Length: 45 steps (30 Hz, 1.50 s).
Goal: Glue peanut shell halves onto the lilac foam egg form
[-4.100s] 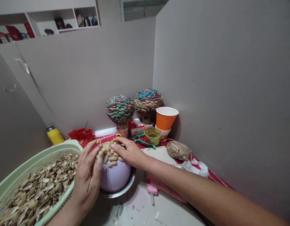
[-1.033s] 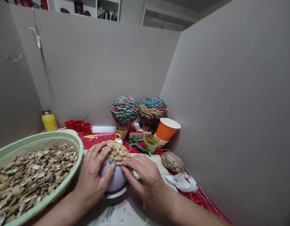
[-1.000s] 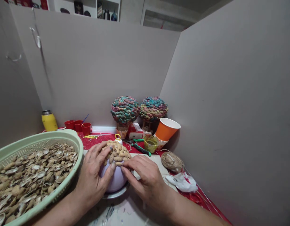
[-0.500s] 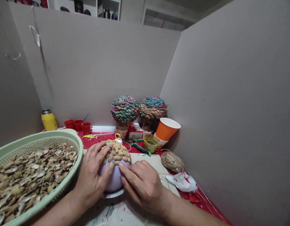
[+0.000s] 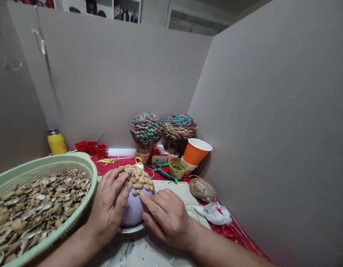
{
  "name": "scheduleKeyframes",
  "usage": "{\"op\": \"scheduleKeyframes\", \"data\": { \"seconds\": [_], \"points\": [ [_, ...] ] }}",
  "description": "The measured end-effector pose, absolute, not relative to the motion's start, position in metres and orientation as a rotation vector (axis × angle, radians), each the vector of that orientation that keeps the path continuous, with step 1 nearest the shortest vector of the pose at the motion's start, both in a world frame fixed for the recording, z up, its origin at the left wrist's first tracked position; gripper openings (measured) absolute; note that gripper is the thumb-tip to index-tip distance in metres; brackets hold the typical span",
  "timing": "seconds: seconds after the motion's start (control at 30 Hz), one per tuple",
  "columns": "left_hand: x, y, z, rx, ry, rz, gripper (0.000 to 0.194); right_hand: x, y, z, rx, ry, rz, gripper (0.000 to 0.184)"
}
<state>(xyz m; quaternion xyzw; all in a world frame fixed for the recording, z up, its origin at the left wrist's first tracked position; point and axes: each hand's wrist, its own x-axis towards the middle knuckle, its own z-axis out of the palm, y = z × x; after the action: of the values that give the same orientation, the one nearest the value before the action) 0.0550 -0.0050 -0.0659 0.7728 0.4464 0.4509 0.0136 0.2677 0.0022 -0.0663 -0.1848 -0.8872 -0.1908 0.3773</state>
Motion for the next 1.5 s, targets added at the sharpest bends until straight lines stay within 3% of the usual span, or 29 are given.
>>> {"op": "scheduleKeyframes", "data": {
  "seconds": [0.37,0.73,0.97,1.27,1.5],
  "points": [
    [0.054,-0.006,-0.067,2.437,1.378,1.399,0.041,0.266,-0.003,-0.048,-0.44,-2.144,-0.428,0.033],
    [0.053,-0.007,-0.067,2.469,1.364,1.351,0.046,0.263,0.006,-0.062,-0.519,-2.227,-0.656,0.035],
    [0.053,-0.006,-0.068,2.467,1.356,1.361,0.045,0.27,0.01,-0.066,-0.497,-2.284,-0.565,0.041],
    [0.054,-0.007,-0.067,2.488,1.338,1.369,0.044,0.27,0.008,-0.062,-0.52,-2.339,-0.515,0.038],
    [0.055,-0.007,-0.066,2.481,1.345,1.382,0.043,0.268,0.005,-0.055,-0.33,-2.081,-0.384,0.031]
  ]
}}
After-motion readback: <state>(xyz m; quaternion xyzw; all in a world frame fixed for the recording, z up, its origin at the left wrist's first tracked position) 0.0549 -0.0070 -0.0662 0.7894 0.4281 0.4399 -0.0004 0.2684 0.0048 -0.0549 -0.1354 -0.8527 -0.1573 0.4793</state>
